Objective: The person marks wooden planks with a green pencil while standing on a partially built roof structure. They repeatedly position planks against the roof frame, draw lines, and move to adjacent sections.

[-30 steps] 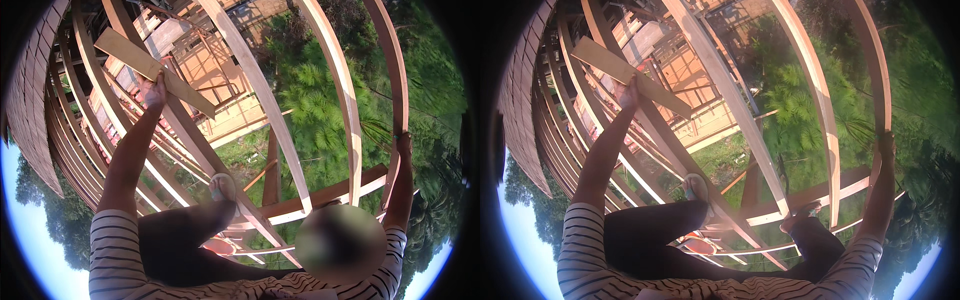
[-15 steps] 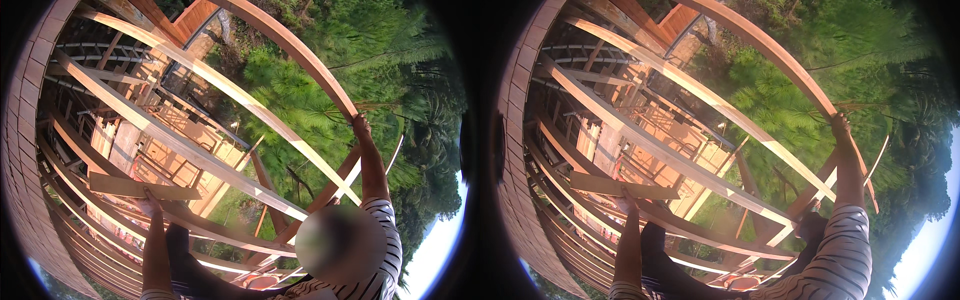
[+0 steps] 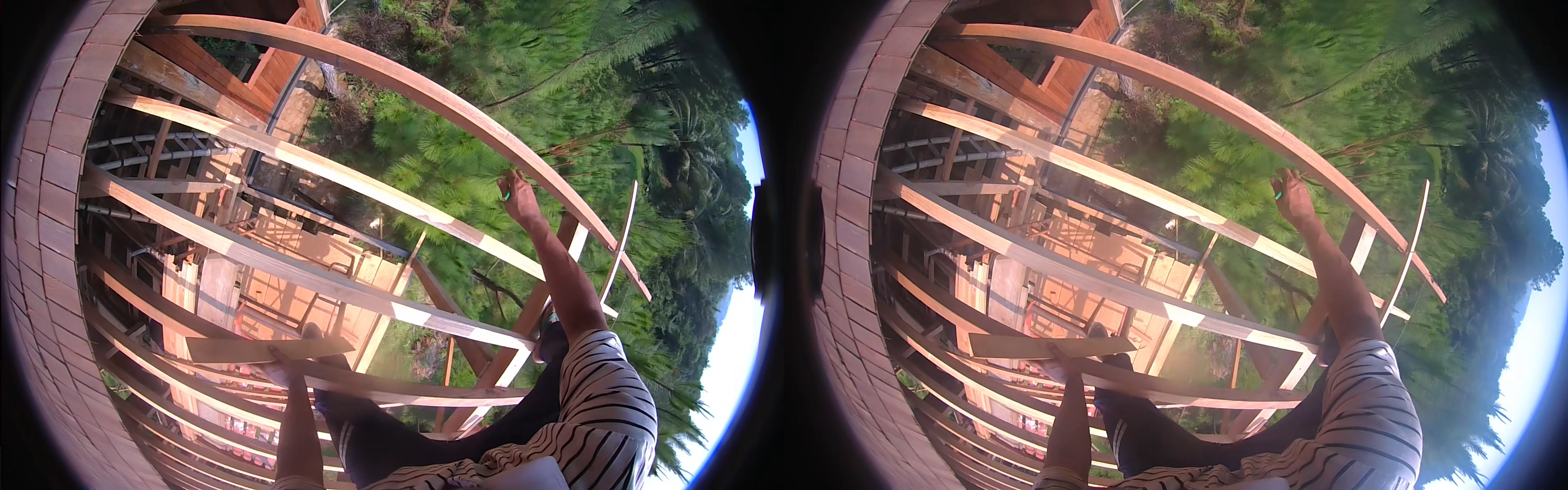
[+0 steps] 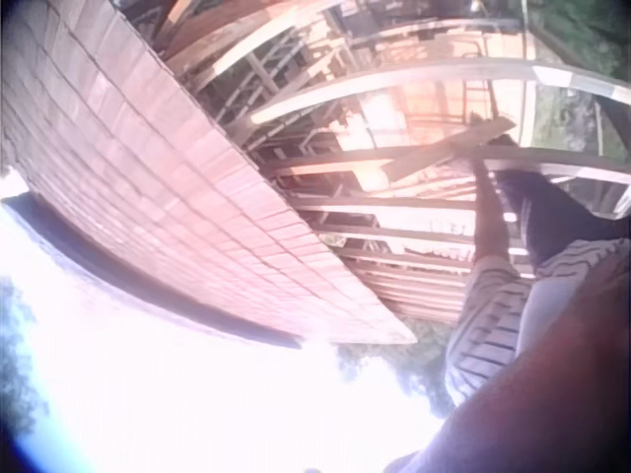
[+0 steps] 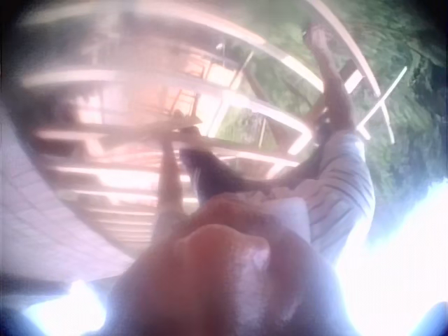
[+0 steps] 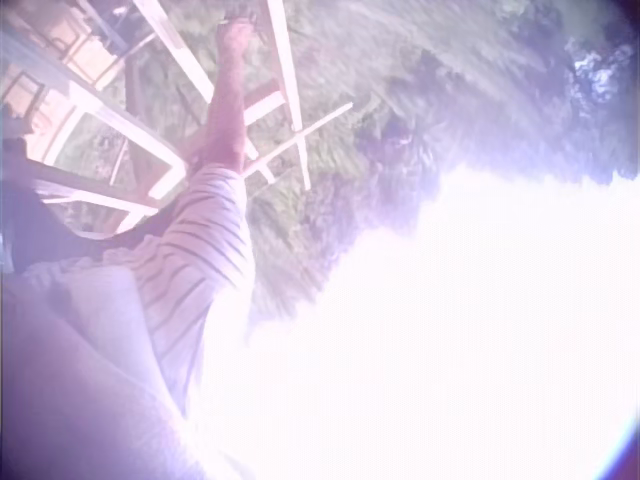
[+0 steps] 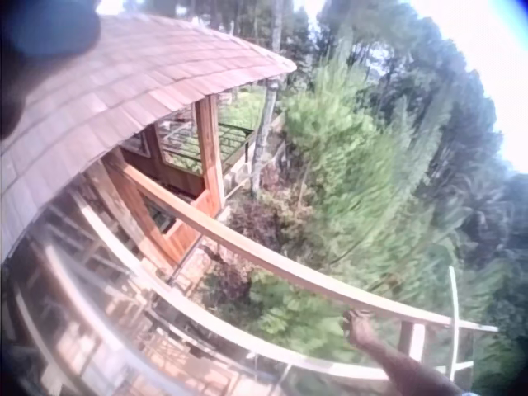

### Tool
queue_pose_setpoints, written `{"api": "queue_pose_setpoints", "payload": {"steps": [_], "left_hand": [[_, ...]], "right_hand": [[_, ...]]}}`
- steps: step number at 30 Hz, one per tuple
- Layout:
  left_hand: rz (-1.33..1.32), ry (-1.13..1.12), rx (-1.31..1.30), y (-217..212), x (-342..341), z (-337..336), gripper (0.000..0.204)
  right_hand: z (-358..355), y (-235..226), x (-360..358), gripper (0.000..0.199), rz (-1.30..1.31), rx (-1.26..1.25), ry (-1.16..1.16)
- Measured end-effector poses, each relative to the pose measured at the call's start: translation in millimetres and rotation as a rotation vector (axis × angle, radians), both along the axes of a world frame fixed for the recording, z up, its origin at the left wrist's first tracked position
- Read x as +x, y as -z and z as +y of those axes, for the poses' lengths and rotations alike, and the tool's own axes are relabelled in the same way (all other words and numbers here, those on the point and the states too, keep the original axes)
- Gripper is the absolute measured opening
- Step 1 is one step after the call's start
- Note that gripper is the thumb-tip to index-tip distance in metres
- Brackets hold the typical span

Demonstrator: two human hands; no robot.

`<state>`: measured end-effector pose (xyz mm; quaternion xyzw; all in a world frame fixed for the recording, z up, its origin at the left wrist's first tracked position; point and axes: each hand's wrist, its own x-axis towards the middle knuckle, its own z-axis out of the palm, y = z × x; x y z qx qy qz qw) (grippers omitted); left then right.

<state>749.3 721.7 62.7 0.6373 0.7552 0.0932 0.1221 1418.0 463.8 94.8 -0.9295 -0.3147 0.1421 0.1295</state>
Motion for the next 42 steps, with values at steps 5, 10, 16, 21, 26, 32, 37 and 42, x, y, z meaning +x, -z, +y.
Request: {"api": "queue_pose_setpoints", "payload": {"steps": [5, 10, 16, 21, 26, 32, 37, 42], "left_hand": [[-0.053, -0.104, 0.130, -16.7, 14.8, -9.3, 0.078], [0.045, -0.053, 0.022, -23.4, 23.4, -8.2, 0.080], [-0.045, -0.004, 0.174, -6.0, 14.9, -12.3, 0.073], [0.097, 0.061, 0.160, -15.4, 7.6, -9.4, 0.074], [-0.495, -0.242, -0.075, -53.2, 0.9, 4.5, 0.060], [-1.182, -0.216, -0.205, -247.7, 154.8, 109.1, 0.051], [-1.553, 0.044, -0.354, -208.3, 358.2, 256.5, 0.067], [-1.778, 0.158, -0.216, -125.9, 553.6, 374.4, 0.052]], "right_hand": [[140.9, -52.9, -87.2, 0.071, 0.636, 0.543, 0.118], [261.9, -32.0, 15.9, 0.019, 0.771, 1.291, 0.261], [316.7, 11.5, 81.8, 0.016, 0.499, 1.212, 0.300], [304.9, 18.8, 88.3, 0.033, -0.352, 0.850, 0.351], [303.4, 24.4, 89.7, 0.033, -0.338, 0.848, 0.219], [290.1, 30.1, 92.6, 0.036, -0.158, 0.826, 0.250], [289.4, 22.1, 95.4, 0.030, -0.034, 0.943, 0.218], [290.7, 17.9, 92.0, 0.030, -0.087, 0.990, 0.062]]}}
